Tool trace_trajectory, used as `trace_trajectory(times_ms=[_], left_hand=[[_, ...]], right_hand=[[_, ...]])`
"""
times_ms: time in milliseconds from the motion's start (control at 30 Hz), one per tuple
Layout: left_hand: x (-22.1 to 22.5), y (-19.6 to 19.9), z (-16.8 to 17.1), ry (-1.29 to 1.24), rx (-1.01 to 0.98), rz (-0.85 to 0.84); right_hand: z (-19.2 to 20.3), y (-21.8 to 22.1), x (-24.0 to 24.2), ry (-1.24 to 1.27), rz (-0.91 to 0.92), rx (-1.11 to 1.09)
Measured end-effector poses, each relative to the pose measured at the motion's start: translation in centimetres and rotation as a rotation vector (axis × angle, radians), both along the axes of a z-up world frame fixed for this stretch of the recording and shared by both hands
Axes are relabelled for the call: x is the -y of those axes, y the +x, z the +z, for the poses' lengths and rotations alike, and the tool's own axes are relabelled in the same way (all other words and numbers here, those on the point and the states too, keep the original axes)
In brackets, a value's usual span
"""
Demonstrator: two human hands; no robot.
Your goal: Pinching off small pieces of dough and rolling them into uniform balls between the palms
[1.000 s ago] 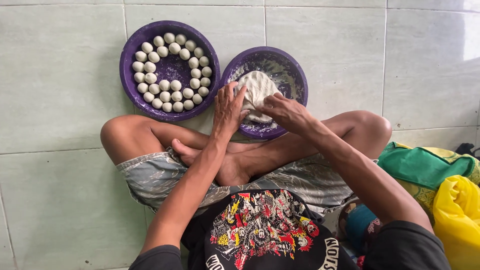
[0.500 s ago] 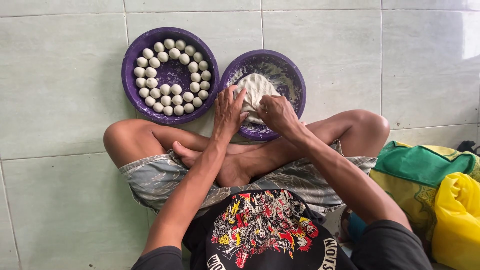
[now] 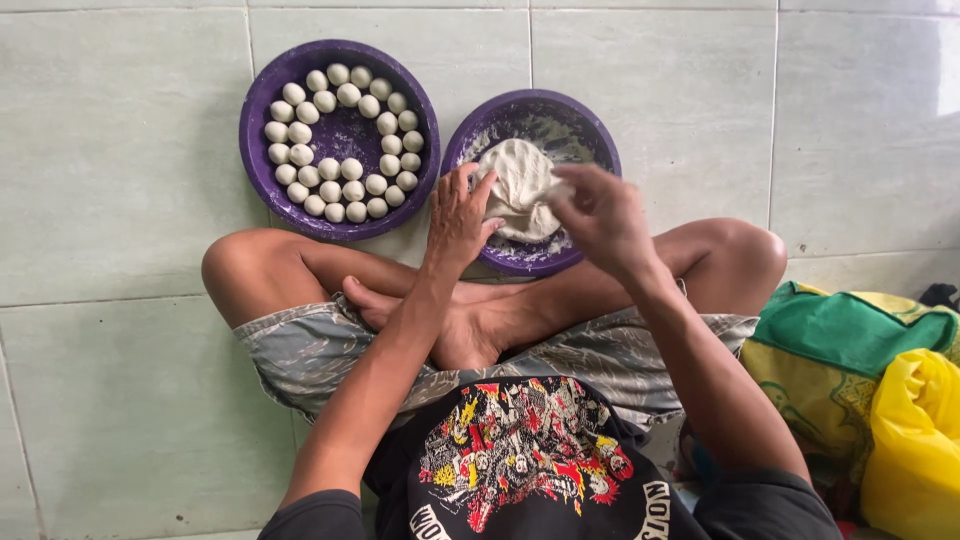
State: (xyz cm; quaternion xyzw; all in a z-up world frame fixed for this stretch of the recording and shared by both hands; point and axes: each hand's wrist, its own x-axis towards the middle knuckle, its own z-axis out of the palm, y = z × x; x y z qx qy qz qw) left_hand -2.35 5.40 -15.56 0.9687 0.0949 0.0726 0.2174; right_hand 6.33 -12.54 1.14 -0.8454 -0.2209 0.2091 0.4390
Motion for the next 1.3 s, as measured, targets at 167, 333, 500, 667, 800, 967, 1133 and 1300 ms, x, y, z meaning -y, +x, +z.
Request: trace_trajectory(times_ms=[167, 333, 500, 667, 800, 967, 1133, 1300], left_hand=[[0.0, 0.1, -0.4, -0.106, 0.085, -0.009], [0.5, 0.5, 0.5, -0.258, 0.239, -0.079], [1.0, 0.3, 2.1, -0.301, 0.369, -0.176], [1.2, 0.7, 1.2, -0.267, 0.371, -0.171], [1.6, 0.7, 2.4, -0.292, 0.402, -0.164], [1.6, 0.6, 3.2, -0.311, 0.403, -0.158], [1.3, 0.5, 1.9, -0.312, 0.437, -0.141], [0.2, 0.4, 3.4, -0.335, 0.426, -0.092]], right_hand=[[-0.7, 1.7, 0.9, 0.175, -0.089, -0.160], [-4.0, 0.7, 0.4, 0.295, -0.194, -0.357], [-6.8, -0.2, -0.1, 0.431, -0.217, -0.482], [-7.8, -0.9, -0.6, 0.561, -0.286, -0.572], [-8.9, -0.8, -0.9, 0.698, -0.327, -0.688], [-8.1, -0.7, -0.4, 0.622, -0.254, -0.583], [-11.4, 2.3, 1.8, 0.738, -0.346, -0.698], [-8.3, 3.4, 2.0, 0.927, -0.624, -0.981]])
